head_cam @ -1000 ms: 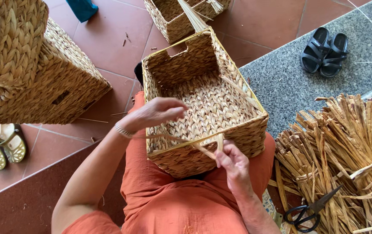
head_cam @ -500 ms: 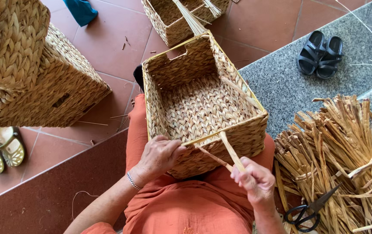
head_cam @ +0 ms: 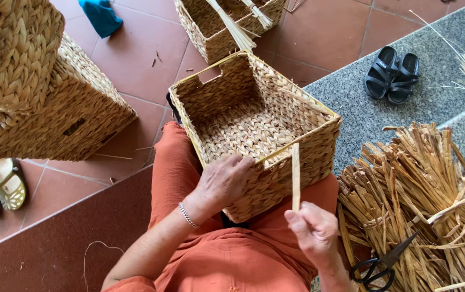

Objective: The person weaves a rectangular basket using dried palm leaves, threading a long strip through the top edge to reinforce the rim. They work by hand, pulling the strip through the weave and adjusting the basket's position on their lap.

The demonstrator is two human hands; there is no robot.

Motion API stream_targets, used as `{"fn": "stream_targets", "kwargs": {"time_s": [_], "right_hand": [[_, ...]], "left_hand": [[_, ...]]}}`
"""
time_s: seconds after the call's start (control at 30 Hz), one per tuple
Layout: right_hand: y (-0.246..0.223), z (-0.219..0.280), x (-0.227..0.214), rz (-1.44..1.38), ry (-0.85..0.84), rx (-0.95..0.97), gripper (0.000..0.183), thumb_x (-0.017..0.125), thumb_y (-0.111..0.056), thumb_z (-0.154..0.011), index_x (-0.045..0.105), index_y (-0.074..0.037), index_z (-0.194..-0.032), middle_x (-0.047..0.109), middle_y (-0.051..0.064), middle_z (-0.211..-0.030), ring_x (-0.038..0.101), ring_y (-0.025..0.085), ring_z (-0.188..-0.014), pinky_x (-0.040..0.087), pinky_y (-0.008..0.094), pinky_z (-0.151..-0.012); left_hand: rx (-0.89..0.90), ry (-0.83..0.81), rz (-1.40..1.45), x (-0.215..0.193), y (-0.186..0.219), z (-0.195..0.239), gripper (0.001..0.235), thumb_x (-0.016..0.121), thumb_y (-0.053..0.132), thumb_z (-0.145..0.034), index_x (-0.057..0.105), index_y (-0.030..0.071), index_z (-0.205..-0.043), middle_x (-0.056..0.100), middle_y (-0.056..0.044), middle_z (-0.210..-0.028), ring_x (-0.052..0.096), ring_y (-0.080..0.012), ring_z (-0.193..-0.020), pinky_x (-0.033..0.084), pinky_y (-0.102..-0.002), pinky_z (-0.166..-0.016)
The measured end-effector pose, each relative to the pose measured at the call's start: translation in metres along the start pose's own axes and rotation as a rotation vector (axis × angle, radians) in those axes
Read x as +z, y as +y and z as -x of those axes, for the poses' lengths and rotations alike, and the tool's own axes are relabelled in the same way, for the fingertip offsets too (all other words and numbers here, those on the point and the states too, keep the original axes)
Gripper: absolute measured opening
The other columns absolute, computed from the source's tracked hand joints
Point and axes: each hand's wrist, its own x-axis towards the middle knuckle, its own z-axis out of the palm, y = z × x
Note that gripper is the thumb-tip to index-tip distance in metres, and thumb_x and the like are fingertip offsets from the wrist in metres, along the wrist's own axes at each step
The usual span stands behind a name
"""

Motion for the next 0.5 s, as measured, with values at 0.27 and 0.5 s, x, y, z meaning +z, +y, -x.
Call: {"fn": "stream_targets", "kwargs": {"time_s": [0.27,0.5], "right_hand": [[-0.022,0.001,0.032,-0.008,-0.102,-0.017,0.037,0.07,-0.018,-0.097,0.054,-0.004,-0.067,0.048,0.003,-0.055,0.047,0.012,-0.045,0.038,0.033,-0.042],[0.016,-0.028,0.04,-0.329,-0.093,-0.024,0.051,0.04,-0.039,-0.111,0.07,-0.008,-0.084,0.06,0.002,-0.063,0.054,0.009,-0.048,0.042,0.023,-0.04]], "left_hand": [[0.404,-0.024,0.057,-0.01,0.025,-0.043,0.057,0.078,0.026,-0.078,0.057,0.001,-0.124,0.06,-0.016,-0.121,0.056,-0.03,-0.106,0.052,-0.043,-0.089],[-0.383,-0.236,0.737,0.037,-0.019,-0.065,0.028,0.053,0.027,-0.103,0.069,0.005,-0.109,0.075,-0.006,-0.077,0.071,-0.0117,-0.059,0.061,-0.026,-0.052]]}}
